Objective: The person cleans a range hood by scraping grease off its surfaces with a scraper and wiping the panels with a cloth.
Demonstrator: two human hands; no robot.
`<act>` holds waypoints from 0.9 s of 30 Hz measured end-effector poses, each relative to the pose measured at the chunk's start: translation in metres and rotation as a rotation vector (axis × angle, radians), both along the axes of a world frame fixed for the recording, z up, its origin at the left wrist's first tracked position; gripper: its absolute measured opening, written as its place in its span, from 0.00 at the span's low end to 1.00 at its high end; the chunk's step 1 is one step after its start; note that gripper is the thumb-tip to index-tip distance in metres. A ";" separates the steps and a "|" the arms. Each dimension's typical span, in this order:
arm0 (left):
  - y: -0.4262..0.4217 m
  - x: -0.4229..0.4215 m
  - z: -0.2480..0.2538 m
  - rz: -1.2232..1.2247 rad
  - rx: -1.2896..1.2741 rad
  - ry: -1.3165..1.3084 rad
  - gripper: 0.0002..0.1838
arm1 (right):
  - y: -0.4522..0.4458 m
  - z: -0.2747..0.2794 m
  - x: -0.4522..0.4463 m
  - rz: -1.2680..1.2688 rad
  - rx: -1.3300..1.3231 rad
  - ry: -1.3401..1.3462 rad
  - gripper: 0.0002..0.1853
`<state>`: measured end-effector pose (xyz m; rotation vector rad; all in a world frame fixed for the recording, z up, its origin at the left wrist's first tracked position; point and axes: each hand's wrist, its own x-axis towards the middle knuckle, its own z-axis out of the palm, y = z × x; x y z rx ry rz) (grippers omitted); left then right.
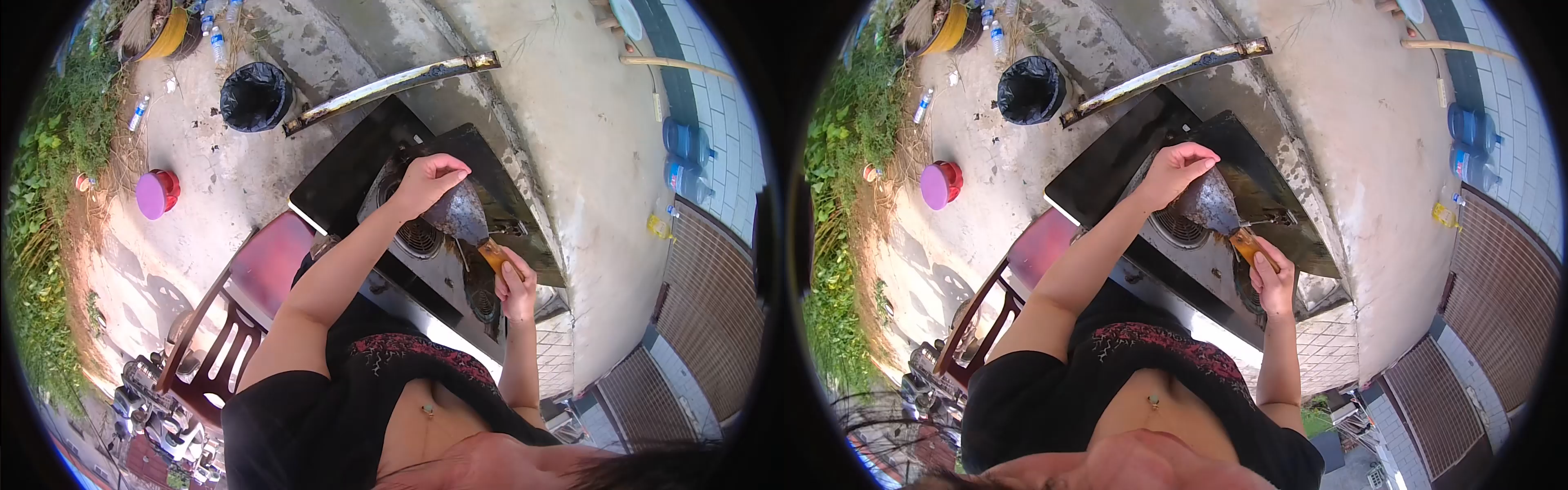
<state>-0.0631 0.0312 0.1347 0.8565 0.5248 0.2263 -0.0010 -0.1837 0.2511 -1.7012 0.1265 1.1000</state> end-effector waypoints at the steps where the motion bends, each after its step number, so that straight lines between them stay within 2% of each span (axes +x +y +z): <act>1: -0.004 -0.004 0.002 0.003 -0.022 -0.011 0.08 | -0.005 0.004 -0.006 -0.043 0.039 -0.001 0.17; 7: -0.017 -0.031 0.034 0.033 -0.241 0.100 0.04 | -0.036 0.028 -0.045 -0.271 0.124 -0.102 0.17; 9: -0.018 -0.037 0.037 -0.003 -0.288 0.068 0.03 | -0.045 0.037 -0.049 -0.235 0.135 -0.158 0.17; 11: -0.021 -0.032 0.058 -0.103 -0.278 0.063 0.04 | -0.050 0.039 -0.054 -0.223 0.170 -0.154 0.16; 13: -0.033 -0.026 0.077 -0.195 -0.097 0.043 0.05 | -0.053 0.047 -0.059 -0.198 0.191 -0.185 0.16; 14: -0.037 -0.024 0.071 -0.211 -0.050 0.014 0.05 | -0.055 0.049 -0.062 -0.184 0.196 -0.203 0.15; 17: -0.044 -0.027 0.075 -0.195 -0.117 -0.033 0.07 | -0.063 0.059 -0.070 -0.222 0.212 -0.235 0.16; 21: -0.040 -0.043 0.085 -0.202 -0.154 0.049 0.04 | -0.074 0.062 -0.080 -0.447 0.308 -0.183 0.17; 25: -0.050 -0.043 0.101 -0.238 -0.297 -0.030 0.06 | -0.084 0.068 -0.080 -0.349 0.313 -0.231 0.17; 27: -0.058 -0.041 0.108 -0.329 -0.169 -0.058 0.07 | -0.086 0.069 -0.082 -0.350 0.313 -0.259 0.17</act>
